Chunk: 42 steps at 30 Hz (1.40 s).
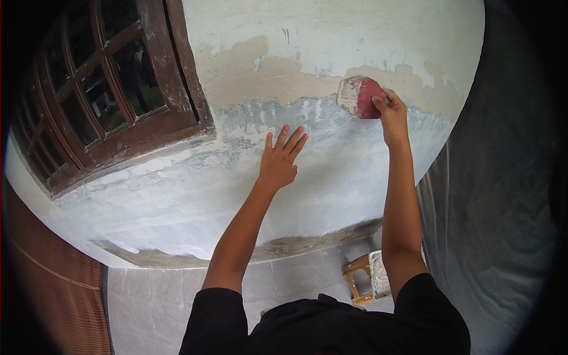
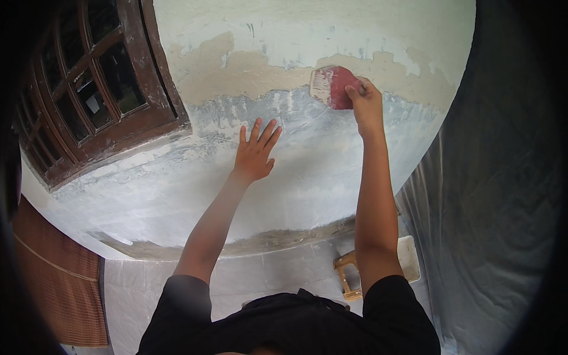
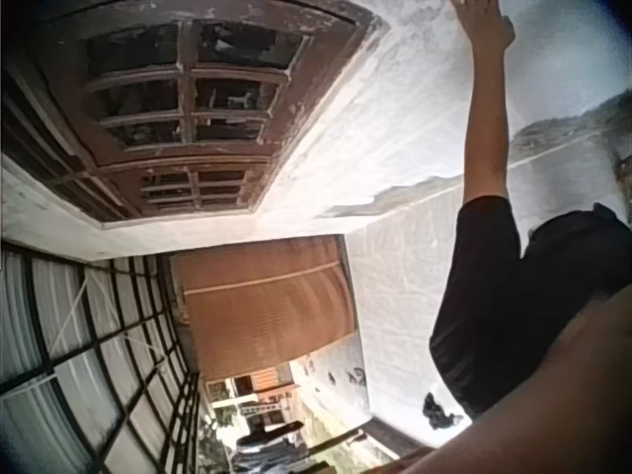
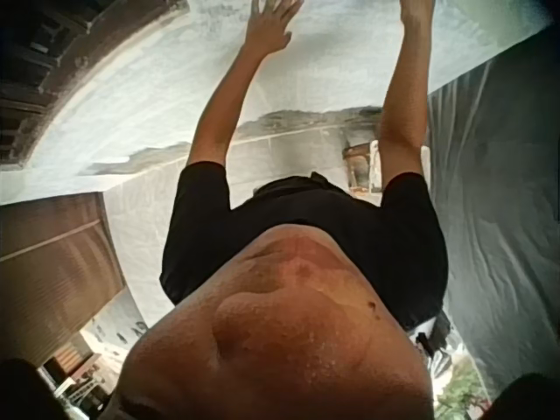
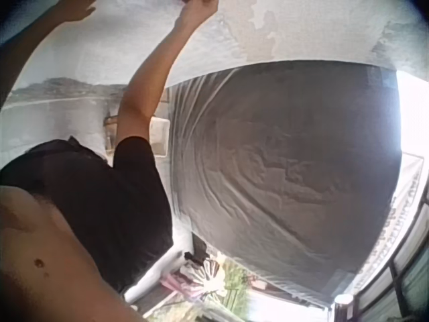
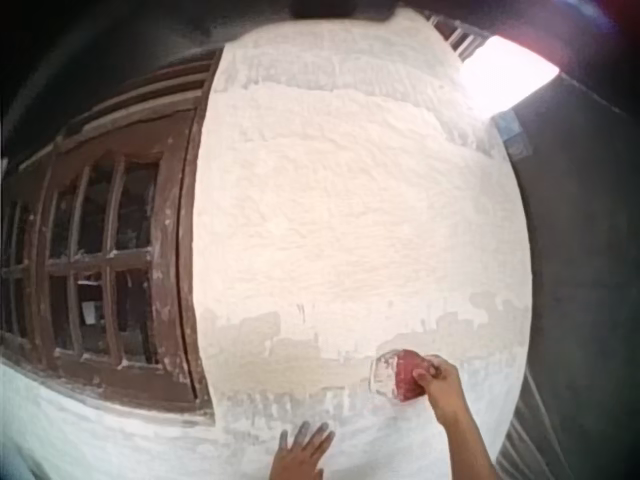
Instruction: The person scoops plaster from a container using a putty knife and spreads it onto a wall.
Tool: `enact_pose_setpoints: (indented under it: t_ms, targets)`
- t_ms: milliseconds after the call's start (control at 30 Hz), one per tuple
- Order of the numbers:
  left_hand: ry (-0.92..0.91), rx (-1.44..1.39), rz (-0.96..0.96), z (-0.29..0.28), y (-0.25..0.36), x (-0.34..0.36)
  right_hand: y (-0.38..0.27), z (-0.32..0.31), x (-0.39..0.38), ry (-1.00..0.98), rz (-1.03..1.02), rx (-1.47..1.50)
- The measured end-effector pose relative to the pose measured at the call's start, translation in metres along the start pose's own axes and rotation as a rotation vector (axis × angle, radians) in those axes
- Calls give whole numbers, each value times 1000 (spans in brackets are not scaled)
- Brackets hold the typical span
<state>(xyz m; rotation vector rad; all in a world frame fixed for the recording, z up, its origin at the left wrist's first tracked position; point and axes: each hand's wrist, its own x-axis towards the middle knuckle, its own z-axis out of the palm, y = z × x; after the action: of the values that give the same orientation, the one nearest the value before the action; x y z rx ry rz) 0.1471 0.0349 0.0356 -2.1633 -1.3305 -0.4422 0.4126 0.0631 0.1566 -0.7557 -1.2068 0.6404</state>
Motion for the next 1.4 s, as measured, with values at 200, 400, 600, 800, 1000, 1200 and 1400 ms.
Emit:
enact_pose_setpoints:
  t_ms: [200,400,600,800,1000,1200,1400]
  targets:
    - [-10,-15,12,2,-1,-1,-14,15,-2,-184,3,-211]
    - [-25,-29,19,4,0,-1,-2,2,4,-45,-23,21]
    - [-21,-3,3,1,0,-2,-22,24,0,-154,-24,-86]
    - [4,21,-4,1,2,-1,-12,19,8,-50,-37,-38]
    - [33,0,-2,4,0,-2,-49,19,-4,-117,-65,-12]
    - [36,-4,22,5,-1,-2,-100,29,16,-303,-326,-257]
    - [31,-7,19,6,-2,-2,-103,56,56,-652,-677,-939]
